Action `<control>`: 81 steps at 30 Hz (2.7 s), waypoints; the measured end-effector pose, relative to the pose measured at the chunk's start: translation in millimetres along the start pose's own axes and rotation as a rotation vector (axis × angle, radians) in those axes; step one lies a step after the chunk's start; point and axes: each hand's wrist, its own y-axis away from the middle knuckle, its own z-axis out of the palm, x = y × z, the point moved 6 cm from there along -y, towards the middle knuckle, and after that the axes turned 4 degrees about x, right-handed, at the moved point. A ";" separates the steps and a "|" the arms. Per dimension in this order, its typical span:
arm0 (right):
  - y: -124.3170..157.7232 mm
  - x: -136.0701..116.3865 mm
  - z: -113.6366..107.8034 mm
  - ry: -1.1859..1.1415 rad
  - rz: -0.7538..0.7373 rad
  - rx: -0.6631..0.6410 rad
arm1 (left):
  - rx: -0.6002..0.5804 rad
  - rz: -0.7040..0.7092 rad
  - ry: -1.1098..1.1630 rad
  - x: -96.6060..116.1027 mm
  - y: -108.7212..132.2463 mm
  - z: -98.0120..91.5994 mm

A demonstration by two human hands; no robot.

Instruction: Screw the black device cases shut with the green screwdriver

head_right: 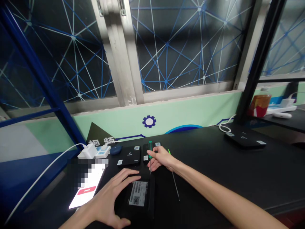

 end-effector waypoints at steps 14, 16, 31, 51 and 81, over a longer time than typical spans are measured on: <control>3.9 -8.3 1.2 0.051 -0.196 -0.025 | -0.006 -0.067 0.016 0.9 -0.6 -1.7; 6.0 -11.2 3.0 0.088 -0.242 -0.043 | -0.012 -0.099 0.005 0.0 -0.9 -1.6; 26.2 -58.6 -33.6 0.096 -0.561 0.298 | -0.030 -0.167 0.013 -4.8 4.2 -1.6; 44.7 -40.0 -9.7 1.261 -0.340 0.179 | 0.015 -0.173 -0.008 -10.6 5.4 -2.9; 82.2 -30.0 53.5 1.071 -0.769 -0.336 | 0.264 -0.536 -0.320 -42.4 8.6 -11.5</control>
